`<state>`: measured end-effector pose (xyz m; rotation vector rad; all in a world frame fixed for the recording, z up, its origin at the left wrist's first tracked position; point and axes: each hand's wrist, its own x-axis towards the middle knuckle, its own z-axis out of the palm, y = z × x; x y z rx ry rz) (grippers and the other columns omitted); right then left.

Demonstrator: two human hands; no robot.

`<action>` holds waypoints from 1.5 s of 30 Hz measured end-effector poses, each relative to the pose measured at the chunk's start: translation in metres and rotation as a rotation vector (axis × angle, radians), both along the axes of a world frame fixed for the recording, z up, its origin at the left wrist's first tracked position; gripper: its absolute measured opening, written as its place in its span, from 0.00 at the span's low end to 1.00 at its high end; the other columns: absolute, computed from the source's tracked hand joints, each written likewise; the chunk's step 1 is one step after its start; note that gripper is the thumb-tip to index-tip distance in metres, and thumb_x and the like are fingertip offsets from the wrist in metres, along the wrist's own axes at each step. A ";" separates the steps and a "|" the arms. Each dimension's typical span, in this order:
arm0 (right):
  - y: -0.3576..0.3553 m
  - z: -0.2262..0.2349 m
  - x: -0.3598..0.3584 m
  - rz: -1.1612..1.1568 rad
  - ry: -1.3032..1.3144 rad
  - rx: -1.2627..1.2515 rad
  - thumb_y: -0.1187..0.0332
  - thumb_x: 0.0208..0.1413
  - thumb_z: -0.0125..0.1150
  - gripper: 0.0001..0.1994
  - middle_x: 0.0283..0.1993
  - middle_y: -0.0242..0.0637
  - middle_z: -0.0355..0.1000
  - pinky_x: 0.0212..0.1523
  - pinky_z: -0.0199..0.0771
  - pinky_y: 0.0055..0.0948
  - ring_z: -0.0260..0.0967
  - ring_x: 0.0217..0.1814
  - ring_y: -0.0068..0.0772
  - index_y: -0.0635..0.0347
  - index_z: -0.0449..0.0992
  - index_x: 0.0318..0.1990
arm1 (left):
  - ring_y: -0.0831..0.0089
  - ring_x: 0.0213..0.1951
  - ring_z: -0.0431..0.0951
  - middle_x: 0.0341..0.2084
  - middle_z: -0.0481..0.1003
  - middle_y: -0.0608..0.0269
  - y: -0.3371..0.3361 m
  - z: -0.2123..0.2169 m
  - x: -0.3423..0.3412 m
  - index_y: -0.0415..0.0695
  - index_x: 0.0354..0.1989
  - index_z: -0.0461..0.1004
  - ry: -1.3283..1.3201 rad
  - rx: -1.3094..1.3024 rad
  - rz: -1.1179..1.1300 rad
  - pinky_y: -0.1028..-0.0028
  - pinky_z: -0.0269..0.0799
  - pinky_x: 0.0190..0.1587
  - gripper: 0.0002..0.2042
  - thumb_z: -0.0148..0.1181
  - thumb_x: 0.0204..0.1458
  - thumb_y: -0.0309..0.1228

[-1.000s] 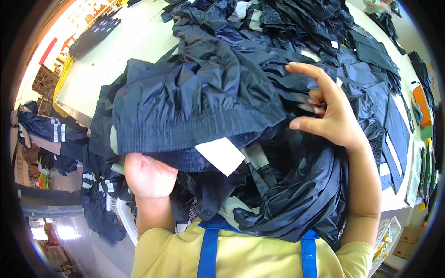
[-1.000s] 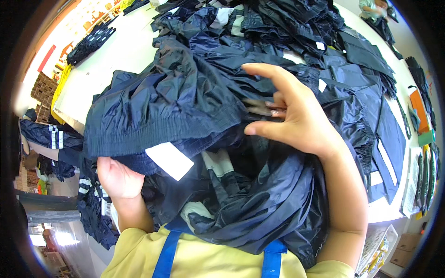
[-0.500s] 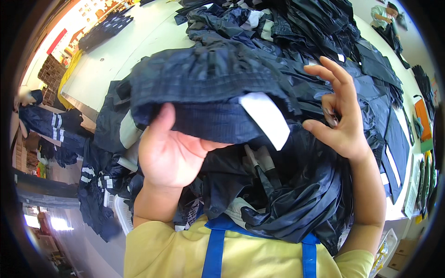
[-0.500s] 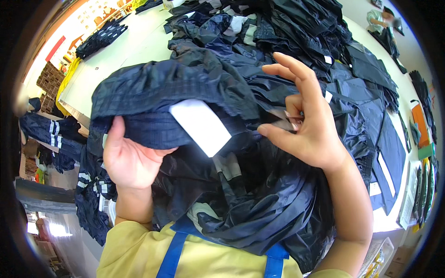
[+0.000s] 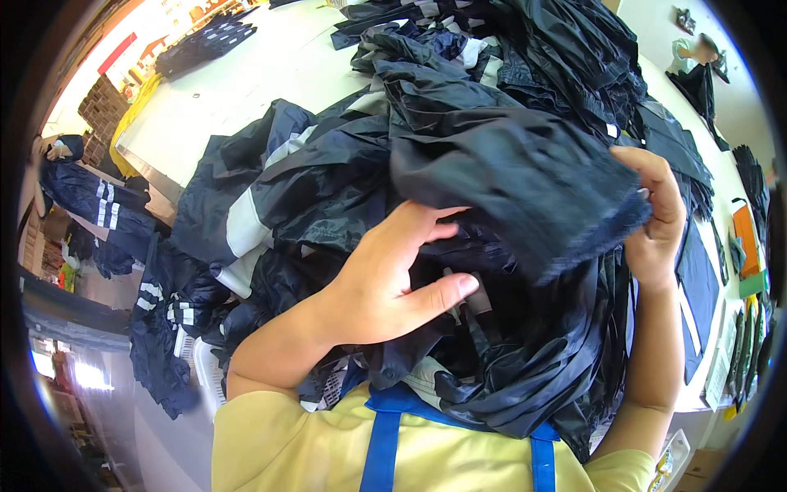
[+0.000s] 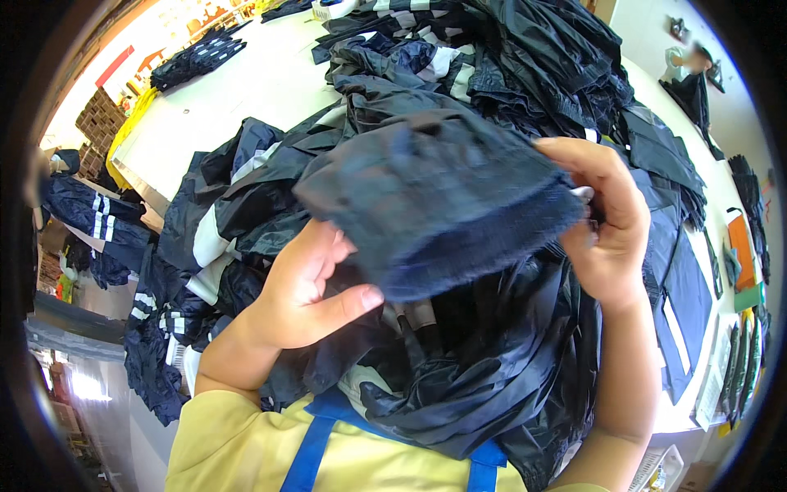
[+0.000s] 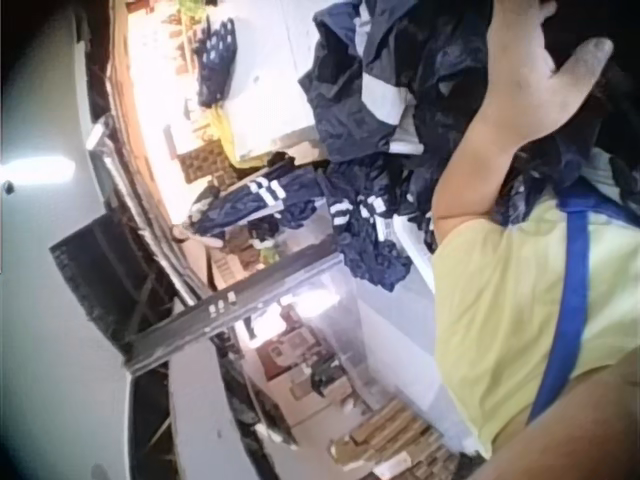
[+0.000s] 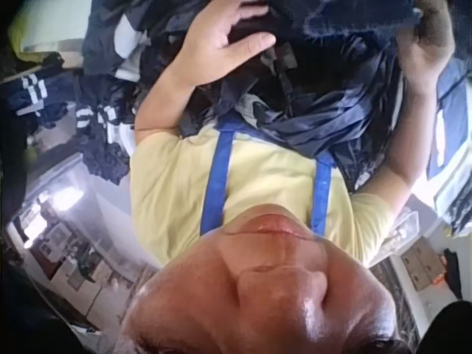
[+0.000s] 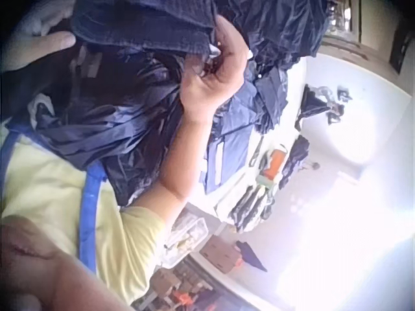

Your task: The person uses a small blade to trim loose threads and excess fabric from the cuffs, waistbands, and seams of dark work pants. The person handles multiple garments one at a time, turning them to access different areas, and places the finished items on a pile on the table.

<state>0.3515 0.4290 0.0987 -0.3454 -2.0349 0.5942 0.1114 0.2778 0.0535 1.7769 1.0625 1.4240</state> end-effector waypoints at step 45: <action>-0.071 0.004 -0.011 0.342 -0.889 0.170 0.70 0.35 0.62 0.09 0.29 0.29 0.70 0.19 0.62 0.26 0.62 0.16 0.26 0.58 0.75 0.29 | 0.66 0.48 0.74 0.48 0.70 0.53 0.037 -0.038 -0.010 0.42 0.61 0.50 -0.940 -0.433 -0.026 0.67 0.70 0.50 0.32 0.44 0.43 0.12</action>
